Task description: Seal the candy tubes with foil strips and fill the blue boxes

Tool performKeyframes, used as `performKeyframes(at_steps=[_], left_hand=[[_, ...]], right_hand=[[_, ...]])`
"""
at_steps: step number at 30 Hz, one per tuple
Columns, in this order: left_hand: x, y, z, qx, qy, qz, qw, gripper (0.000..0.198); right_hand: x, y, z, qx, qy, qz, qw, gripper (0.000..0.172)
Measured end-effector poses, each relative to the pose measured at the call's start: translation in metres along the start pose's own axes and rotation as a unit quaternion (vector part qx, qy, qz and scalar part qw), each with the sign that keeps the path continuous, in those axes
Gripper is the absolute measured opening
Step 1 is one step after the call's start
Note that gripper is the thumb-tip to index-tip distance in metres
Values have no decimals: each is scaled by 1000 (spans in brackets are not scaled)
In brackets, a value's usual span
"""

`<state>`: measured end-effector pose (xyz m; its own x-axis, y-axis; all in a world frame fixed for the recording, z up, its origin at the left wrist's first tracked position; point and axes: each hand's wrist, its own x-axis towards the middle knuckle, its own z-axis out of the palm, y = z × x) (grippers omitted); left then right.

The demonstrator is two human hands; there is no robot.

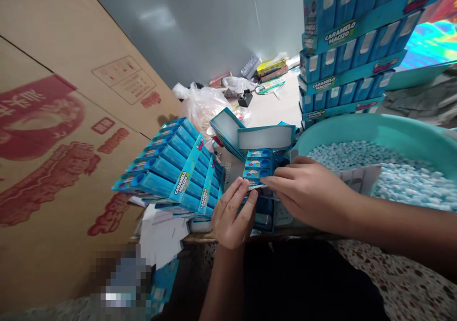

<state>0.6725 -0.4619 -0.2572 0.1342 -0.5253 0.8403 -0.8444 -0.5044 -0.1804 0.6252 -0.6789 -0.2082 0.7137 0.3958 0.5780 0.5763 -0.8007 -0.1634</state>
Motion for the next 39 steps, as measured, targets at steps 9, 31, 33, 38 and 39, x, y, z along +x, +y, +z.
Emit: performKeyframes(at_steps=[9, 31, 33, 38, 39], left_hand=[[6, 0, 4, 1, 10, 3, 1000, 56], [2, 1, 1, 0, 24, 10, 1000, 51], [3, 1, 2, 6, 27, 14, 1000, 49], [6, 0, 6, -5, 49, 1, 999, 56], [7, 1, 7, -22, 64, -25, 997, 62]], right_hand=[[0, -1, -1, -12, -12, 8, 1000, 20], [-1, -1, 0, -13, 8, -8, 1000, 19], [-1, -1, 0, -11, 12, -12, 1000, 19], [-1, -1, 0, 2, 10, -2, 1000, 17], [-1, -1, 0, 9, 8, 5, 1000, 18]])
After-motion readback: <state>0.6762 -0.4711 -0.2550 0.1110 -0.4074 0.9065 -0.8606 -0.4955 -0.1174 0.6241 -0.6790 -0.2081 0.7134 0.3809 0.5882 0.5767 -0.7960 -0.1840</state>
